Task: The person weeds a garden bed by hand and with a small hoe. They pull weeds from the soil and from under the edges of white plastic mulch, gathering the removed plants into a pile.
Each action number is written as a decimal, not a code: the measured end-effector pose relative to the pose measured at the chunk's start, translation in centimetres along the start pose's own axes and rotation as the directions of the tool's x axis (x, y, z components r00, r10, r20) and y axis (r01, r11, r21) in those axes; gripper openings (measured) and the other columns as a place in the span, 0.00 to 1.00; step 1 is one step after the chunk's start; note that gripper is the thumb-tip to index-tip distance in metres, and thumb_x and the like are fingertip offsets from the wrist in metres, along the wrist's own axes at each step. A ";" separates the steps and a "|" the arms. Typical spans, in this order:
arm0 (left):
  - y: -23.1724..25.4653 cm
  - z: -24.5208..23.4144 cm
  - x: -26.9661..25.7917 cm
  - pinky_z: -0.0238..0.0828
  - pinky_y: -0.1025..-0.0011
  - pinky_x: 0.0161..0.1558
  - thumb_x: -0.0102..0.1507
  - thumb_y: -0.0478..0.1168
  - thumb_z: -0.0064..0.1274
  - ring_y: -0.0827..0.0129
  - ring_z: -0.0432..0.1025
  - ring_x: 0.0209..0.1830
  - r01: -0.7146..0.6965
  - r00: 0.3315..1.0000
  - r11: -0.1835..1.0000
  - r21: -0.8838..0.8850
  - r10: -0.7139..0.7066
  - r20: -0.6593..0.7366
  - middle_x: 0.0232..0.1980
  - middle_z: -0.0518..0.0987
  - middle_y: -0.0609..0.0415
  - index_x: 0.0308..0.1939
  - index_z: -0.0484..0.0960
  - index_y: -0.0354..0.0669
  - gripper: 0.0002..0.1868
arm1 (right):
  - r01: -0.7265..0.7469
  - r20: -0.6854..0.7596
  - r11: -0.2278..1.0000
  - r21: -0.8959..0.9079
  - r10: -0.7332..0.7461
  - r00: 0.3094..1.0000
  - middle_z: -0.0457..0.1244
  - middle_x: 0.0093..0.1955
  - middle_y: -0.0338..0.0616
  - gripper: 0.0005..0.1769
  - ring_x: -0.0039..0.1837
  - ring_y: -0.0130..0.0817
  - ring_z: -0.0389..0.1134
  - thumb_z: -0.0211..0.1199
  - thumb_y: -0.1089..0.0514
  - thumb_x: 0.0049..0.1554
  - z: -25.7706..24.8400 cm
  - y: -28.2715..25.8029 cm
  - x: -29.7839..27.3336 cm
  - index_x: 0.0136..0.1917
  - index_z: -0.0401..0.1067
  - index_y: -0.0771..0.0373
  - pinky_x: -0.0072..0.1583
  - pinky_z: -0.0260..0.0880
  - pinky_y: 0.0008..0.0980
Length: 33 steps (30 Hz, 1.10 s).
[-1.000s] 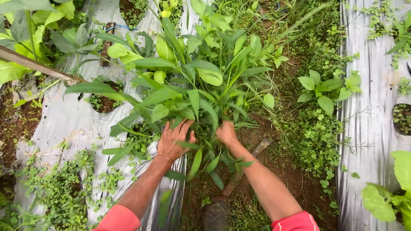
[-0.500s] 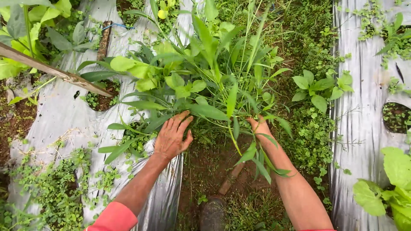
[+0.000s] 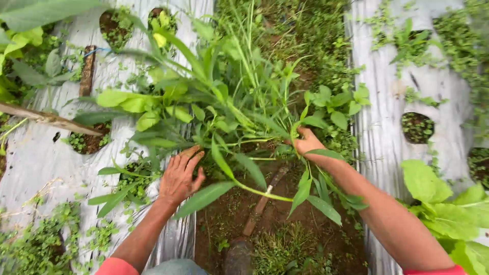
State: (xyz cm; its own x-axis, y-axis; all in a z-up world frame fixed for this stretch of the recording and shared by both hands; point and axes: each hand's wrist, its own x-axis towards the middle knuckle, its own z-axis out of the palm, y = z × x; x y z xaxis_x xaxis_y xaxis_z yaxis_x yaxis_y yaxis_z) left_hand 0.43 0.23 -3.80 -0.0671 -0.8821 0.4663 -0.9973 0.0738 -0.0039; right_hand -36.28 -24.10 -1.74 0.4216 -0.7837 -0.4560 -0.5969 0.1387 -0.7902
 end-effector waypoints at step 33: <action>36.7 -16.4 17.0 0.70 0.45 0.62 0.65 0.44 0.51 0.47 0.67 0.65 -0.712 0.667 0.394 -0.581 0.640 -0.383 0.74 0.62 0.35 0.72 0.60 0.42 0.33 | -0.771 -0.724 0.568 0.289 0.656 0.212 0.66 0.66 0.51 0.31 0.51 0.49 0.71 0.48 0.43 0.63 -16.1 -10.3 -71.7 0.78 0.57 0.40 0.55 0.75 0.53</action>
State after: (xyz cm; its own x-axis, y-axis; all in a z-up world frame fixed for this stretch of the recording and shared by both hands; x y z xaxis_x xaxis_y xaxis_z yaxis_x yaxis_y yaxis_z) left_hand -36.83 -4.37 18.52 -0.6707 -0.3627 0.6470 -0.3274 0.9275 0.1806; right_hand -71.32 20.91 45.70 -0.7967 -0.5133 -0.3190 -0.4666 0.8579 -0.2152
